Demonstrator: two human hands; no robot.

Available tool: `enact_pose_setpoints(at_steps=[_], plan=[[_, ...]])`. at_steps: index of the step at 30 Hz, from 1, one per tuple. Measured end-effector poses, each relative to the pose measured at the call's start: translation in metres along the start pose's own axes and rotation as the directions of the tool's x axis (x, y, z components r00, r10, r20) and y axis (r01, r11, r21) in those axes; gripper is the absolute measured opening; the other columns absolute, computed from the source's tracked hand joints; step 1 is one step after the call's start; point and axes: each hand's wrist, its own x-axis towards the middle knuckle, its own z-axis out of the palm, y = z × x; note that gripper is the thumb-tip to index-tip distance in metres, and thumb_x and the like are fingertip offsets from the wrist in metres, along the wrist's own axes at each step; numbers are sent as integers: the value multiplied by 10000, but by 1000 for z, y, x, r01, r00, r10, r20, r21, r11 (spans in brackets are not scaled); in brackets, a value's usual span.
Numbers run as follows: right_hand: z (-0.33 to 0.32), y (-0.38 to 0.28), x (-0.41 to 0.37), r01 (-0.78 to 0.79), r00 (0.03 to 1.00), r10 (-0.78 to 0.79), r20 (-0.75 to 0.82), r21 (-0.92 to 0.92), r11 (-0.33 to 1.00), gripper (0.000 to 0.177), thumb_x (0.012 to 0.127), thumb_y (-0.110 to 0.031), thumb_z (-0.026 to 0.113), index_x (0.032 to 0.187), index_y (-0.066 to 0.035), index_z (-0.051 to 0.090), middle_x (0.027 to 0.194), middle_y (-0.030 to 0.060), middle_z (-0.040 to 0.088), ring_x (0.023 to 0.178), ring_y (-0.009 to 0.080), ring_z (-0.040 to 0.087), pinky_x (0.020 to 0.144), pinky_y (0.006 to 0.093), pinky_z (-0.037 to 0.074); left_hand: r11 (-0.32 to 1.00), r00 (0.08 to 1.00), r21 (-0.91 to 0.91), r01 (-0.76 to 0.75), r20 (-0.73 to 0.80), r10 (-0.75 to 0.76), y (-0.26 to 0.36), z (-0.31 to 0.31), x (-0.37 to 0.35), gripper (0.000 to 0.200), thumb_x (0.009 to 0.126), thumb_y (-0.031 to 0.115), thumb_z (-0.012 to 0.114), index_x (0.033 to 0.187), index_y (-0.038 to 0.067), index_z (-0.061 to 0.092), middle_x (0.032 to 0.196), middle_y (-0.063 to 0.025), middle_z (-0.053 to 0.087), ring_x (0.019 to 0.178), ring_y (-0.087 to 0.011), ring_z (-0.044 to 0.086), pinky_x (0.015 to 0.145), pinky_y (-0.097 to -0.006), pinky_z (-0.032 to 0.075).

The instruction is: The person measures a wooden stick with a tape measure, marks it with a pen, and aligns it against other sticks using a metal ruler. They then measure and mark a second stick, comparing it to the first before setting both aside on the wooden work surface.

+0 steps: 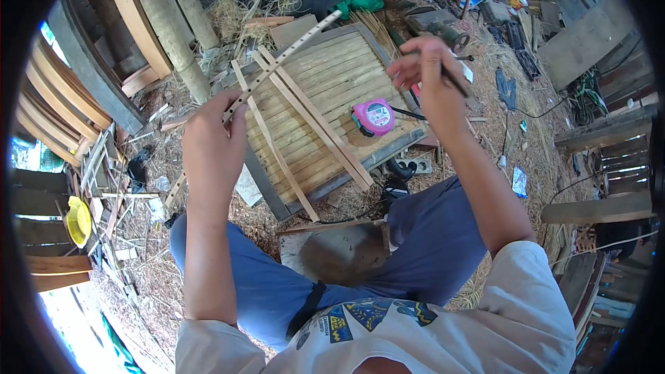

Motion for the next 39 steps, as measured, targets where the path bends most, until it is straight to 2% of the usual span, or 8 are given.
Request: enact_pose_setpoints(at_steps=[4,8,19,23,27,33,37,39], plan=[[-6,7,-13,-92,992,98,75,-86,992,409,1118,-375,516,1045,3,654,796,83,716,699,105,655,654,277,516,997,995,-74,13,95,-6,-5,11,0,224,959,104,675,1168,37,720,1008,-181,767,937,-327,753,780,-387,555],[-50,4,-6,71,996,-55,72,-239,968,314,1094,-287,573,1079,11,668,807,73,722,707,94,655,654,265,522,984,981,-74,-161,95,168,12,34,-5,204,940,90,683,1136,52,725,946,-149,744,768,-311,723,711,-398,564],[-200,59,8,-86,922,256,290,-491,867,257,1055,-290,622,1103,-45,684,898,36,744,769,102,696,672,255,537,913,890,-352,-206,320,324,80,115,-1,213,959,107,693,1155,31,723,947,-178,749,816,-294,737,726,-387,564],[-224,184,-6,-612,770,637,38,-238,754,274,1031,-300,646,1155,-59,684,891,54,739,725,141,707,616,315,545,937,878,-279,-212,366,308,107,143,27,211,962,84,684,1156,3,710,976,-168,765,888,-265,765,779,-339,585],[-210,311,-21,-812,548,815,-187,113,572,240,1063,-274,592,1208,-97,665,945,52,744,730,149,680,669,359,565,955,833,-280,-101,502,235,93,179,58,219,984,53,648,1187,-17,683,1026,-185,762,948,-264,771,825,-349,594],[-171,474,-1,-721,203,939,-278,606,336,249,1079,-299,578,1207,-85,592,897,77,712,627,189,652,527,372,541,975,822,-209,-73,541,178,81,209,75,212,982,22,644,1184,-31,680,1028,-170,762,965,-236,763,833,-327,585],[-158,507,29,-648,245,868,-432,593,478,235,1075,-283,596,1083,-48,606,791,83,667,554,202,611,468,345,516,974,816,-221,-41,555,160,76,222,84,208,970,0,658,1172,-36,690,1020,-155,763,943,-192,754,816,-302,574],[-161,517,40,-606,114,909,-402,697,384,218,1066,-254,612,1071,-37,605,787,96,666,536,207,604,446,338,503,975,812,-221,-37,562,158,84,219,87,209,965,-3,666,1170,-34,696,1022,-145,764,941,-178,749,813,-293,567]])
